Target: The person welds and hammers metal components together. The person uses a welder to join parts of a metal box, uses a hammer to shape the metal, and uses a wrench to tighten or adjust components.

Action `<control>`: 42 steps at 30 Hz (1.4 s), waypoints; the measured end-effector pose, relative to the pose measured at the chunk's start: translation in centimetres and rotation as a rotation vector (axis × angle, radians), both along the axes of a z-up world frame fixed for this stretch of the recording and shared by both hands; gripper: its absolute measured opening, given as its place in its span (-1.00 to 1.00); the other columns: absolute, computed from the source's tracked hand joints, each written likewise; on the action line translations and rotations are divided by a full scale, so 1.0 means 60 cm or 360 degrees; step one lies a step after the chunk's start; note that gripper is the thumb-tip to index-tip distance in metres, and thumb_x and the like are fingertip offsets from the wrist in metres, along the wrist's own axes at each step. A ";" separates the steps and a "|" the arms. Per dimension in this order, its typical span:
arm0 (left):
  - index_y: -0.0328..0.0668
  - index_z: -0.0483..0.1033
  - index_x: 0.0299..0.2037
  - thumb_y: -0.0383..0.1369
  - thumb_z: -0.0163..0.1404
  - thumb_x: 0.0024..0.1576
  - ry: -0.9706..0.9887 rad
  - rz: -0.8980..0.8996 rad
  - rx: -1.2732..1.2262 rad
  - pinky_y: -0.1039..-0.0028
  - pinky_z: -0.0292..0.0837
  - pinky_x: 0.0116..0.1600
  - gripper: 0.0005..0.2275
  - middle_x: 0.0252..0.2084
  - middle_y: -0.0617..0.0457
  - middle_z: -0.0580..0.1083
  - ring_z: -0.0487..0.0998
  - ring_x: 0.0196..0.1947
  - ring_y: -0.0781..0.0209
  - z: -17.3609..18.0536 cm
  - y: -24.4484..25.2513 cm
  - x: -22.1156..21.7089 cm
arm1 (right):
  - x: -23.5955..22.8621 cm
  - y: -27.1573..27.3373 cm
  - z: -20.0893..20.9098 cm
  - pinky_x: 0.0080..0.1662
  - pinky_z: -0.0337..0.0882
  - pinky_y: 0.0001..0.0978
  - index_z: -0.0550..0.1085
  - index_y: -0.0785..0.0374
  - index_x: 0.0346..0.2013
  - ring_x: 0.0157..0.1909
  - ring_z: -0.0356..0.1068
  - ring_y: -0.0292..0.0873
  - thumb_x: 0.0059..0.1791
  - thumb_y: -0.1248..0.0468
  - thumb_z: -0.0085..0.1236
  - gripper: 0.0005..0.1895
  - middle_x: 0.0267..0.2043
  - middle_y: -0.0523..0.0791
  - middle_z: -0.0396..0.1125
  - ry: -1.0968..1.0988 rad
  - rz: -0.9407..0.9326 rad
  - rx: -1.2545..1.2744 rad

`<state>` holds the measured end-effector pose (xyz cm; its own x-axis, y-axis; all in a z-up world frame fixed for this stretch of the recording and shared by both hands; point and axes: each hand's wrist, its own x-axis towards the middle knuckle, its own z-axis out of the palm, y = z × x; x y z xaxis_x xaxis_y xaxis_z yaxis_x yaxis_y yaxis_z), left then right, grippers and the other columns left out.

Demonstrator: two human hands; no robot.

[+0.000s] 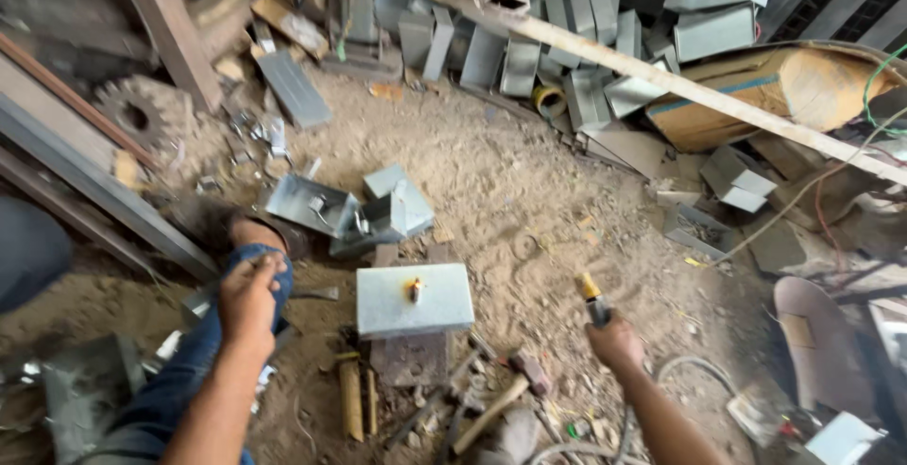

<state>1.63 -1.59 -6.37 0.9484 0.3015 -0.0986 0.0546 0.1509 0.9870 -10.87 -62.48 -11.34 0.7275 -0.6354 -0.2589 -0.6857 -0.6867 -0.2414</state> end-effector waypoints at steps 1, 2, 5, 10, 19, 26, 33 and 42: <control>-0.26 0.60 -0.15 -0.37 0.00 0.29 -0.0084 -0.0024 0.0012 0.62 0.27 -0.22 -0.86 -0.25 0.15 0.56 0.37 -0.37 0.46 0.000 0.006 -0.002 | 0.003 -0.001 0.032 -0.10 0.56 -0.04 0.33 0.17 0.26 -0.20 0.50 -0.03 -0.03 -0.04 0.16 -0.36 -0.12 0.03 0.51 -0.0016 -0.0035 0.0167; -0.31 0.58 -0.15 -0.38 0.01 0.30 -0.0167 -0.0049 0.0024 0.62 0.29 -0.20 -0.86 -0.25 0.13 0.56 0.38 -0.35 0.46 0.002 0.012 -0.001 | -0.003 0.003 0.062 -0.14 0.62 -0.03 0.31 0.16 0.29 -0.25 0.53 -0.05 -0.02 -0.04 0.13 -0.35 -0.14 0.02 0.53 -0.0032 -0.0069 0.0335; -0.37 0.56 -0.15 -0.41 0.03 0.27 -0.0289 -0.0102 0.0083 0.59 0.32 -0.18 -0.86 -0.26 0.11 0.57 0.45 -0.32 0.43 0.021 0.007 0.001 | -0.029 0.000 0.170 -0.18 0.53 -0.18 0.38 0.15 0.25 -0.29 0.47 -0.18 -0.05 -0.10 0.21 -0.33 -0.14 -0.01 0.54 -0.0157 0.0312 -0.0067; -0.32 0.59 -0.09 -0.41 0.05 0.24 -0.0437 -0.0240 0.0356 0.57 0.35 -0.17 -0.85 -0.27 0.11 0.55 0.48 -0.28 0.39 0.117 -0.016 0.049 | -0.106 0.000 0.276 -0.28 0.61 -0.18 0.41 0.07 0.28 -0.40 0.54 -0.16 -0.07 -0.26 0.14 -0.26 -0.16 -0.03 0.53 -0.0026 0.0017 0.0066; -0.10 0.50 0.02 -0.34 0.21 0.07 -0.0763 -0.0431 0.1109 0.38 0.48 -0.09 -0.68 -0.14 0.05 0.57 0.58 -0.19 0.19 0.361 -0.260 0.250 | -0.089 0.039 0.291 -0.22 0.62 -0.18 0.38 0.13 0.30 -0.30 0.57 -0.12 -0.16 -0.27 0.24 -0.13 -0.15 -0.03 0.55 -0.0171 -0.0139 0.0233; 0.03 0.53 -0.07 -0.32 0.22 0.06 -0.0705 -0.0391 0.1656 0.23 0.43 0.04 -0.76 -0.09 0.11 0.50 0.53 -0.03 0.07 0.467 -0.434 0.414 | -0.023 0.062 0.300 -0.08 0.61 -0.28 0.30 0.10 0.31 -0.11 0.54 -0.21 -0.11 -0.27 0.21 -0.16 -0.06 -0.10 0.47 0.0059 0.0099 -0.0121; -0.04 0.63 -0.11 -0.36 0.15 0.12 -0.1003 -0.0184 0.2054 0.10 0.44 0.06 -0.84 -0.04 -0.09 0.48 0.51 0.02 -0.13 0.466 -0.522 0.623 | -0.005 0.004 0.230 0.14 0.55 -0.17 0.37 0.00 0.27 0.03 0.55 -0.14 -0.19 -0.33 0.26 -0.14 -0.02 -0.12 0.49 0.0108 0.0100 -0.0138; -0.18 0.69 -0.22 -0.49 0.01 0.15 -0.0838 -0.0237 0.2467 0.13 0.57 -0.08 -0.84 -0.17 -0.19 0.61 0.65 -0.12 -0.17 0.401 -0.558 0.772 | 0.018 -0.127 0.061 0.22 0.56 -0.23 0.19 0.12 0.41 0.07 0.59 -0.16 -0.17 -0.38 0.20 0.04 0.04 -0.08 0.48 0.0386 0.0181 0.0029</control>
